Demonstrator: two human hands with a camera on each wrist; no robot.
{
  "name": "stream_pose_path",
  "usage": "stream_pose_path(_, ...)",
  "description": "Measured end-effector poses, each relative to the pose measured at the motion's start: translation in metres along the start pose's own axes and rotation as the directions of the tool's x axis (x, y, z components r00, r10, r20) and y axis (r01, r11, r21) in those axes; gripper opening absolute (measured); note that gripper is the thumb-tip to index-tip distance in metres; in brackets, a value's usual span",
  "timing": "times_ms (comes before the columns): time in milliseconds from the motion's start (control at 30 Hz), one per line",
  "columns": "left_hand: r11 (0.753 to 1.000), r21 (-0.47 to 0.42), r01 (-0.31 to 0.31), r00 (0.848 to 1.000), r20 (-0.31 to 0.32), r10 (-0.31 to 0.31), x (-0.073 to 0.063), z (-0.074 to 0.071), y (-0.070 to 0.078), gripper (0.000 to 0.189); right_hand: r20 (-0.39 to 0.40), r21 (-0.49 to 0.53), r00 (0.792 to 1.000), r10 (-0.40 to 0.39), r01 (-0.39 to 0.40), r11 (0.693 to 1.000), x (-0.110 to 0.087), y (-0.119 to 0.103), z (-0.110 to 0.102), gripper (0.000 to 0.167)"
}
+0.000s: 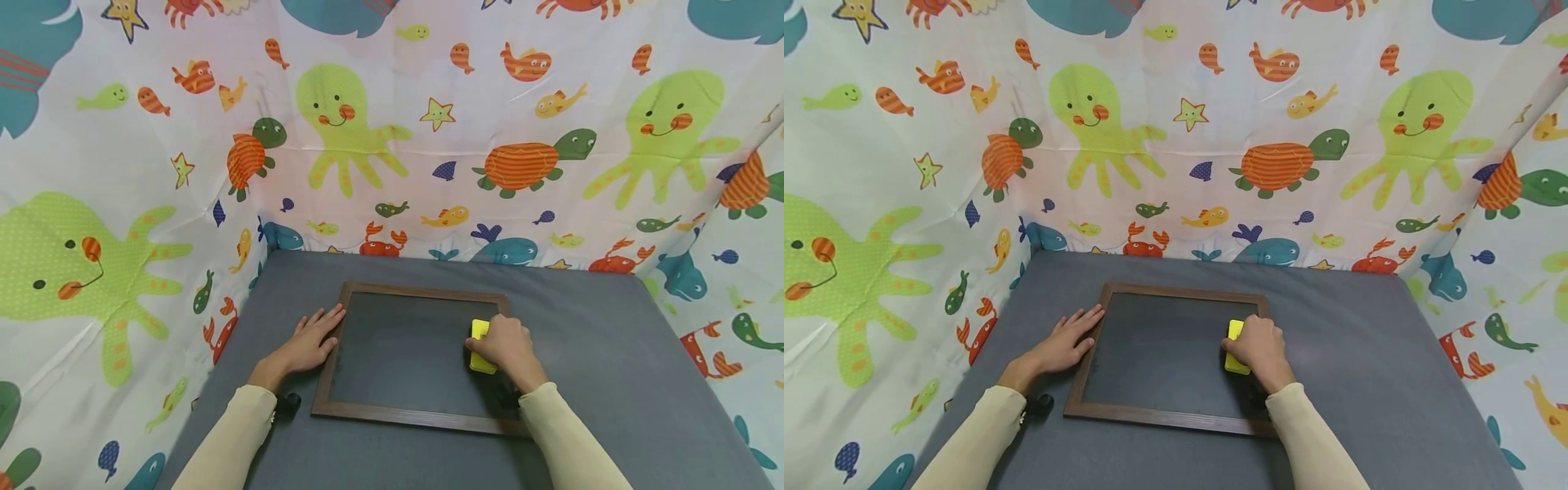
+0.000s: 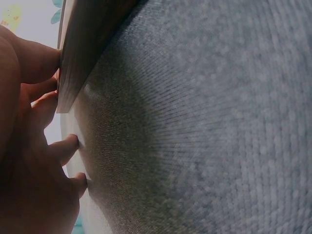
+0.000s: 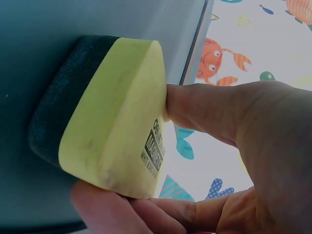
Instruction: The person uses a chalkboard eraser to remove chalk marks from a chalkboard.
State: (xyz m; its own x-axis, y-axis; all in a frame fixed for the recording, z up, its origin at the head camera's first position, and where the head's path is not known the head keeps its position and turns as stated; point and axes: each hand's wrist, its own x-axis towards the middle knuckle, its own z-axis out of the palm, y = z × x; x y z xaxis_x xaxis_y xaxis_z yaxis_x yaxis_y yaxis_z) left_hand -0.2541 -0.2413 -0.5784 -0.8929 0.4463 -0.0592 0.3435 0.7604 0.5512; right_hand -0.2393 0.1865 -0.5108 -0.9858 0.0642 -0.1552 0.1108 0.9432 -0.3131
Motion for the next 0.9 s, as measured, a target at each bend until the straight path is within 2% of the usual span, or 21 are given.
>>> stream_pose_path(433,1.0,0.012,0.014,1.0,0.001,-0.014,-0.006,0.0,-0.003,0.068,0.012,0.022,1.0,-0.015,0.015,1.0,0.0,-0.006,0.003,0.048)
stream_pose_path(900,0.999,0.032,0.0,1.0,0.003,0.0,0.0,0.003,-0.006,0.068,-0.011,0.004,0.997,-0.076,0.076,0.997,0.003,-0.041,0.014,0.046)
